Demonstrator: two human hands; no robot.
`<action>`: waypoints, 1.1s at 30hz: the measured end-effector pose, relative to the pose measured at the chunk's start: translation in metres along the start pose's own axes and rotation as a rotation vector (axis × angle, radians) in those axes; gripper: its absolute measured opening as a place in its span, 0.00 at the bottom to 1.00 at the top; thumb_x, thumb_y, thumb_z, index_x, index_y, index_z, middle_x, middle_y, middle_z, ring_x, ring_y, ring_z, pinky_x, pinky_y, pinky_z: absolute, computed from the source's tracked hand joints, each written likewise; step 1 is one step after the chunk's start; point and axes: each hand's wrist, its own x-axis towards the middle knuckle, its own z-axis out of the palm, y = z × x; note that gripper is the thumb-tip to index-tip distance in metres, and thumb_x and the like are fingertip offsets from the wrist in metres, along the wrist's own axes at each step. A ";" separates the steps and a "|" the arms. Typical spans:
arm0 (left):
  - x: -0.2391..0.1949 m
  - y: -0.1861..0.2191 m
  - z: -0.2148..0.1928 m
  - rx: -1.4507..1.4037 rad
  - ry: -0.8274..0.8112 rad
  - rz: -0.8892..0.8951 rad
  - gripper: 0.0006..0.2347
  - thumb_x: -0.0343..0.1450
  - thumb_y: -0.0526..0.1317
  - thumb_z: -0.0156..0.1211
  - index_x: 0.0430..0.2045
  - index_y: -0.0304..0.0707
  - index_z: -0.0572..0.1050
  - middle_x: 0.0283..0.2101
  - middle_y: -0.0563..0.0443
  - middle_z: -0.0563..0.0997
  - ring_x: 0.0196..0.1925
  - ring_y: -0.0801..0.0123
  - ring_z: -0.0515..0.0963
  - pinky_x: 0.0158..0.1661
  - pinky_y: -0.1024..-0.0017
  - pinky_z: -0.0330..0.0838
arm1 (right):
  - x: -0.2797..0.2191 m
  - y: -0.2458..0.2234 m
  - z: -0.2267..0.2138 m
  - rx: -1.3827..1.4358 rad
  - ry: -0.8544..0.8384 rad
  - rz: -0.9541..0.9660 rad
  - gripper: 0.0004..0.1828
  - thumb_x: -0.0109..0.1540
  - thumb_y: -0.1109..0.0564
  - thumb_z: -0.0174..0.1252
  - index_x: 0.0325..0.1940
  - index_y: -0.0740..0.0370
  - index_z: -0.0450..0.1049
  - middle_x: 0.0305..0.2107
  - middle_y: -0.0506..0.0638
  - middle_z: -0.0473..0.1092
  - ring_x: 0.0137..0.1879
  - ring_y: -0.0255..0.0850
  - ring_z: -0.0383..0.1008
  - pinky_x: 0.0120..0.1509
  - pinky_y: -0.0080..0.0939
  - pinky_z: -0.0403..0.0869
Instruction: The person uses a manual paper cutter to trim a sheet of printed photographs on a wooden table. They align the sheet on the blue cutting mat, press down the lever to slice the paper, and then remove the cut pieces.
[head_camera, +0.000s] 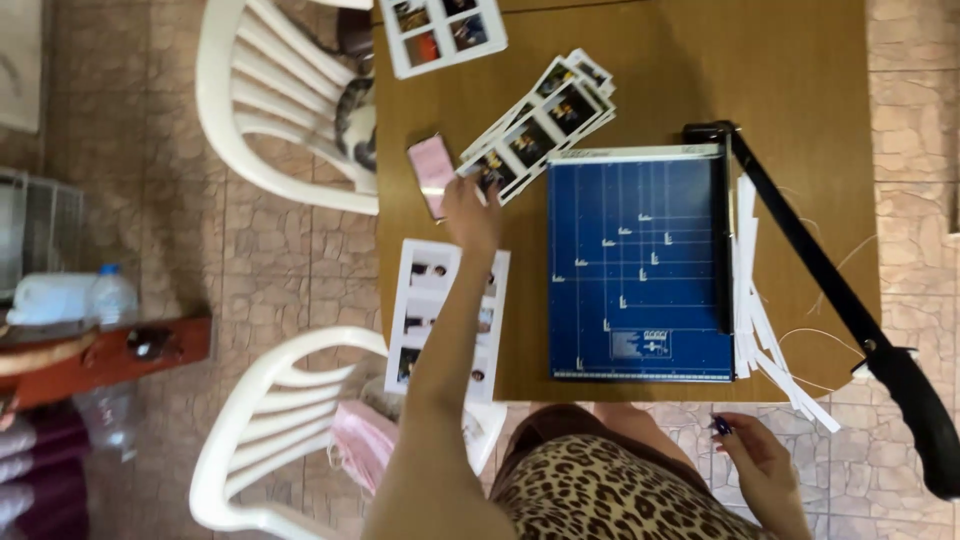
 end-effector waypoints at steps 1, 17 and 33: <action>-0.028 -0.011 -0.028 0.012 -0.021 -0.182 0.15 0.72 0.43 0.64 0.49 0.35 0.76 0.47 0.37 0.78 0.50 0.46 0.75 0.50 0.53 0.69 | -0.001 0.004 -0.004 0.090 -0.067 -0.071 0.14 0.67 0.62 0.54 0.55 0.69 0.76 0.45 0.62 0.77 0.51 0.50 0.76 0.60 0.48 0.73; -0.214 -0.120 -0.243 0.275 -0.541 -0.916 0.18 0.72 0.44 0.69 0.52 0.35 0.75 0.44 0.37 0.83 0.41 0.50 0.84 0.37 0.54 0.80 | -0.210 -0.155 -0.072 -0.036 -0.533 -0.088 0.25 0.53 0.70 0.61 0.56 0.72 0.82 0.42 0.60 0.94 0.41 0.45 1.01 0.45 0.43 1.00; -0.150 -0.073 -0.241 -0.475 -0.387 -0.701 0.04 0.77 0.32 0.55 0.43 0.39 0.75 0.37 0.50 0.84 0.35 0.69 0.81 0.32 0.73 0.76 | -0.229 -0.166 -0.053 -0.551 -0.415 -1.344 0.17 0.66 0.41 0.46 0.41 0.40 0.82 0.34 0.32 0.78 0.47 0.34 0.79 0.55 0.45 0.77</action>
